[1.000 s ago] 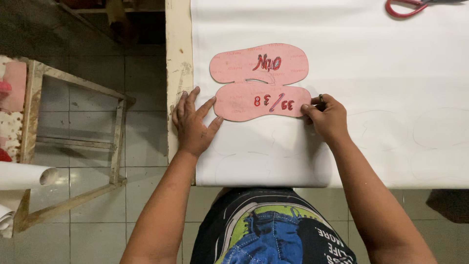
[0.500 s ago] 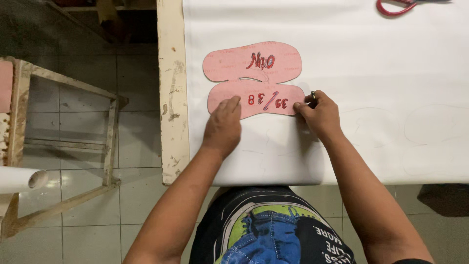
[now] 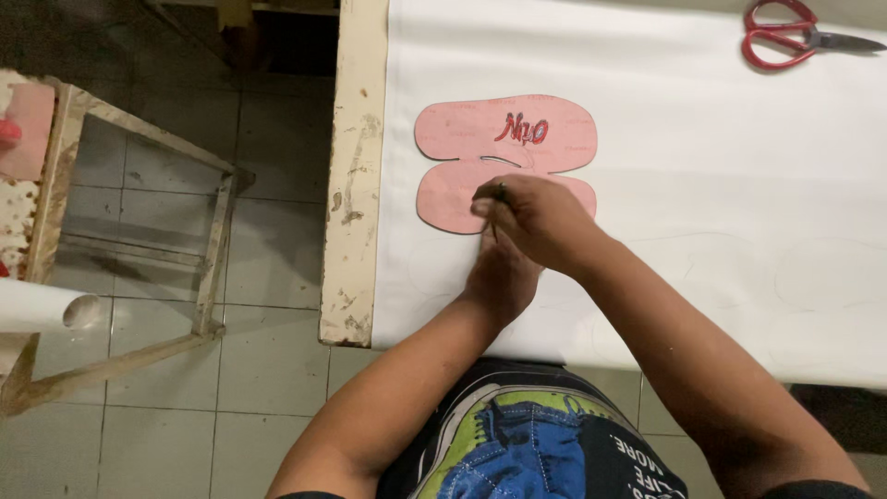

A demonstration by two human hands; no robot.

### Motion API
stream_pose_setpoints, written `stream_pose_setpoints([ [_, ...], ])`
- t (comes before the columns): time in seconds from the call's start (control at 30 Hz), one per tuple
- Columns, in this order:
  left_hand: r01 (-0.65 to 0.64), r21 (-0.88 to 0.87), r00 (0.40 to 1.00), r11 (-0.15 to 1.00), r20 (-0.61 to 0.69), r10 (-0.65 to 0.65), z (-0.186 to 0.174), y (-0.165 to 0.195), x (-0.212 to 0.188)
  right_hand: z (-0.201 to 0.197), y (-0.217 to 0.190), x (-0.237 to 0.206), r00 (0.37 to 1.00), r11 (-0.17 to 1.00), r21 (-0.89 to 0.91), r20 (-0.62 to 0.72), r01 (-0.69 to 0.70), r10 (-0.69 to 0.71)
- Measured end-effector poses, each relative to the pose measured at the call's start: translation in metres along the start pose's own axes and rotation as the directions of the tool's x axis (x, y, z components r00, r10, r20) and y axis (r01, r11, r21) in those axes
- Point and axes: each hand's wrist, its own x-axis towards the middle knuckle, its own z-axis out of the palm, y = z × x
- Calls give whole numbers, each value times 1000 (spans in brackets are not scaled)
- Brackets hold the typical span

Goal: The person lays pink cardboard sole templates on a roll of white sheet material and traces around them with a pen. They reposition and flip the templates across the sheet, tracing repeated outlines, and at the end roll the material aside.

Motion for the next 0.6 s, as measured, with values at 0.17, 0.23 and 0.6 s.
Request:
stream_pose_setpoints([
  [0.17, -75, -393, 945, 917, -322, -60, -2, -3, -3, 8, -9, 12, 982, 985, -165, 186, 50, -19],
  [0.23, -86, -441, 943, 894, -325, -70, 1, -3, -3, 10, -7, 13, 981, 966, -226, 173, 129, -90],
  [0.6, -106, -334, 864, 937, -497, -80, 7, 0, -2, 36, -36, 71, 942, 929, -177, 151, 326, -301],
])
